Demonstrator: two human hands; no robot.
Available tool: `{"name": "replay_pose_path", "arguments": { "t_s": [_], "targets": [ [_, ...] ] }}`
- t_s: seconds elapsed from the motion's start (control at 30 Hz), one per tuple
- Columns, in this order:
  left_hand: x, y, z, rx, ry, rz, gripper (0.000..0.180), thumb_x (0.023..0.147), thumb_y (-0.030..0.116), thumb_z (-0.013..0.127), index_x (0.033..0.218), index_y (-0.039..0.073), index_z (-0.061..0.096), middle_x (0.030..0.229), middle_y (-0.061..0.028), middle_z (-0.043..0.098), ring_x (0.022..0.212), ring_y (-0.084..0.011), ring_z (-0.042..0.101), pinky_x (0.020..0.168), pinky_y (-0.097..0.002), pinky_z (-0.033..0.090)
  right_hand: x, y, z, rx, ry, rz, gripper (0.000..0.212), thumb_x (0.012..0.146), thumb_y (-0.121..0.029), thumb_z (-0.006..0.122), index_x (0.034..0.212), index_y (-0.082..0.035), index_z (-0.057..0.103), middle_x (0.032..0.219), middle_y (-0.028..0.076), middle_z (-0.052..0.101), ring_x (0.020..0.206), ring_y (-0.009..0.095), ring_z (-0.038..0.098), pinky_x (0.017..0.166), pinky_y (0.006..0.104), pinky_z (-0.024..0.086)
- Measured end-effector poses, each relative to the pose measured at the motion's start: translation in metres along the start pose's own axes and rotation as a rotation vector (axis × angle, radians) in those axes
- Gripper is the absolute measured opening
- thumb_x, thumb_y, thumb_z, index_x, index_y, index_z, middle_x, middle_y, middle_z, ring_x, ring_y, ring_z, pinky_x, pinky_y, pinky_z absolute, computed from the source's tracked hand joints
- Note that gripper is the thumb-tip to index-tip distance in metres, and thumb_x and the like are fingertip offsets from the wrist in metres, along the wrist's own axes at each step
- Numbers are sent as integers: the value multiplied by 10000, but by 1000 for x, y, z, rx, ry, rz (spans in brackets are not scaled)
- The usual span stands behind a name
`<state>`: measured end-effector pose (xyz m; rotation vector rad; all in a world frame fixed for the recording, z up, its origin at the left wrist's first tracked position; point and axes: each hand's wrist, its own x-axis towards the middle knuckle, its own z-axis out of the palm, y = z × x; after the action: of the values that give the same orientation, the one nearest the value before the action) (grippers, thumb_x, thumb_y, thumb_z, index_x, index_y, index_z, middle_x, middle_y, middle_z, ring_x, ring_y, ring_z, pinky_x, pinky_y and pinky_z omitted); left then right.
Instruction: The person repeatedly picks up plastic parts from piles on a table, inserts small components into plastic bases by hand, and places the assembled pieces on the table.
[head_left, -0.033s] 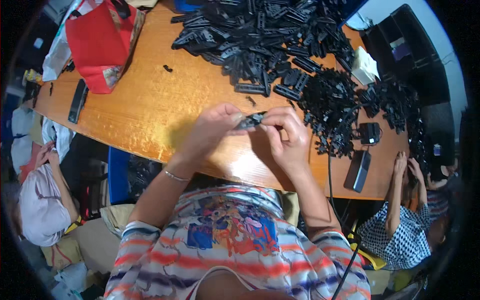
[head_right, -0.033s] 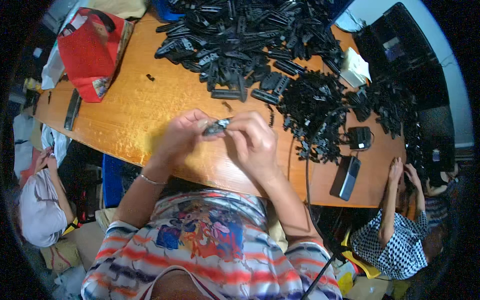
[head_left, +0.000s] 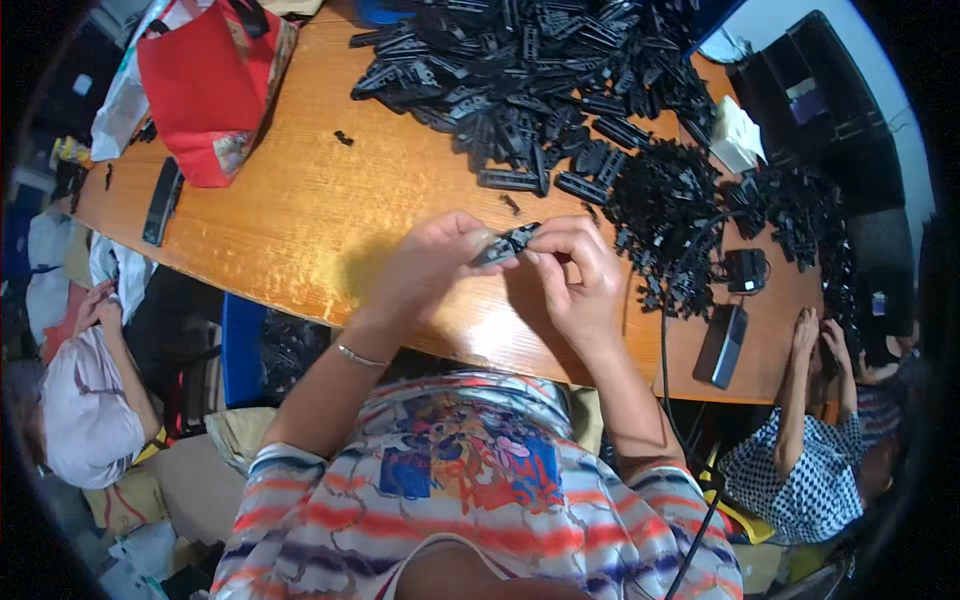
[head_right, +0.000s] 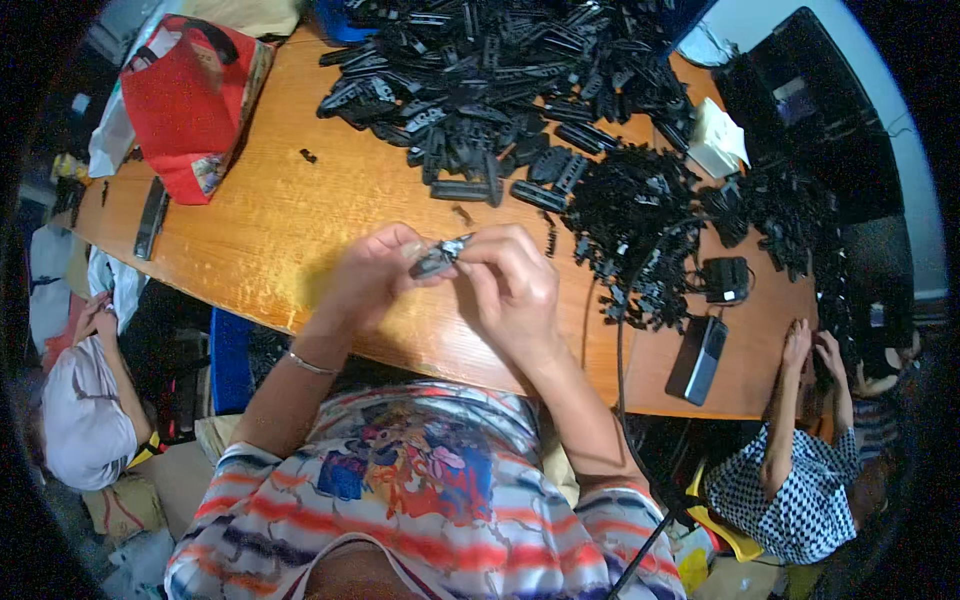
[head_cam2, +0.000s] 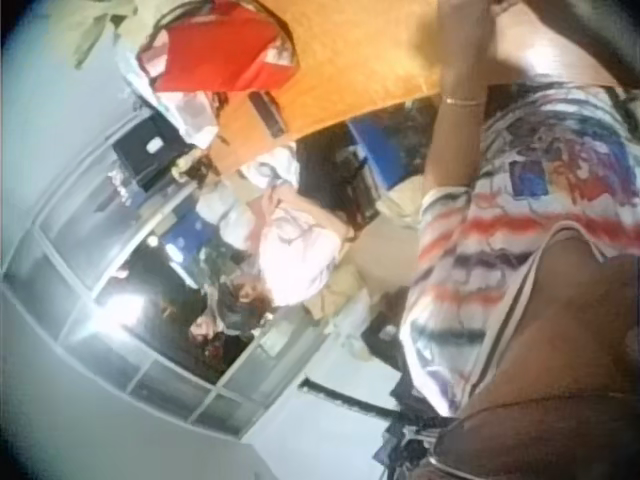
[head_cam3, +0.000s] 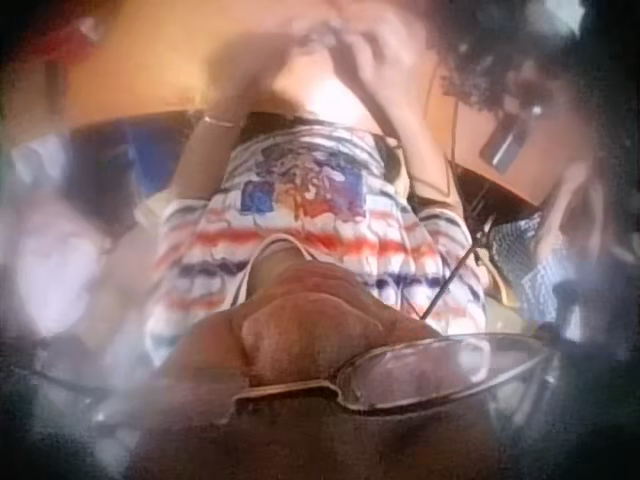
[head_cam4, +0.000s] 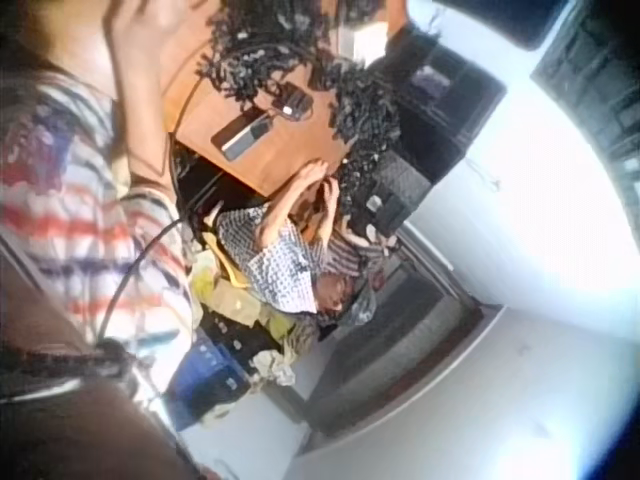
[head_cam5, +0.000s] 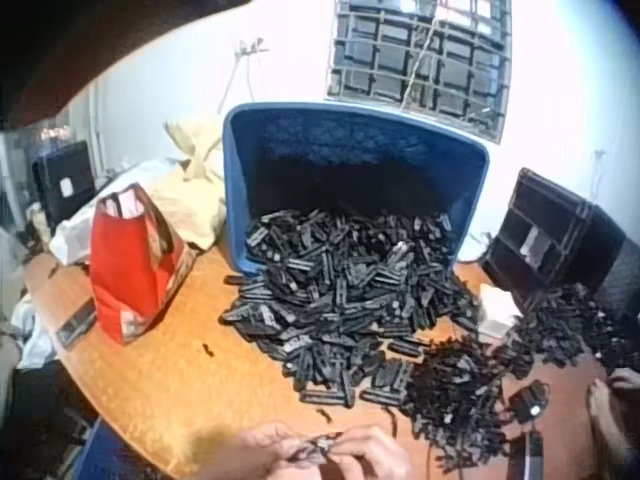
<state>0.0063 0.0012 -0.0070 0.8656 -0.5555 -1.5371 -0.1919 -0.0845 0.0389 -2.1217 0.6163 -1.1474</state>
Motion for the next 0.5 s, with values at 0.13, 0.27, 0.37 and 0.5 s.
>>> {"name": "replay_pose_path", "arguments": {
  "t_s": [0.13, 0.27, 0.37, 0.5],
  "targets": [
    [-13, -12, -5, -170, -46, 5, 352, 1057, 126, 711, 1348, -23, 580, 1251, -147, 713, 1149, -229, 724, 1045, -413, 594, 4, -8, 22, 8, 1, -27, 153, 860, 113, 756, 967, 13, 711, 977, 161, 727, 882, 286, 739, 736, 357, 591],
    [-17, -5, -6, -188, -69, 62, 691, 1006, 91, 760, 1598, -44, 430, 1237, -65, 696, 1099, -175, 701, 988, -322, 576, 15, -10, 38, 50, -54, -77, 165, 859, 116, 753, 981, 17, 704, 981, 160, 719, 881, 293, 737, 744, 364, 592],
    [-19, 4, -19, -168, 1, 126, 751, 1002, 72, 768, 1631, -59, 380, 1325, -119, 690, 1206, -194, 688, 1051, -339, 573, 17, -15, 40, 72, -47, -16, 140, 894, 103, 753, 997, 21, 707, 1000, 143, 712, 864, 256, 734, 722, 337, 591],
    [-23, 16, -18, -48, 128, 206, 711, 993, 37, 761, 1600, -62, 403, 1368, -184, 694, 1233, -229, 691, 1071, -370, 570, 15, -21, 49, 116, -46, 101, 119, 921, 93, 756, 1003, 16, 716, 1040, 124, 707, 844, 186, 715, 692, 297, 578]
  ]
}}
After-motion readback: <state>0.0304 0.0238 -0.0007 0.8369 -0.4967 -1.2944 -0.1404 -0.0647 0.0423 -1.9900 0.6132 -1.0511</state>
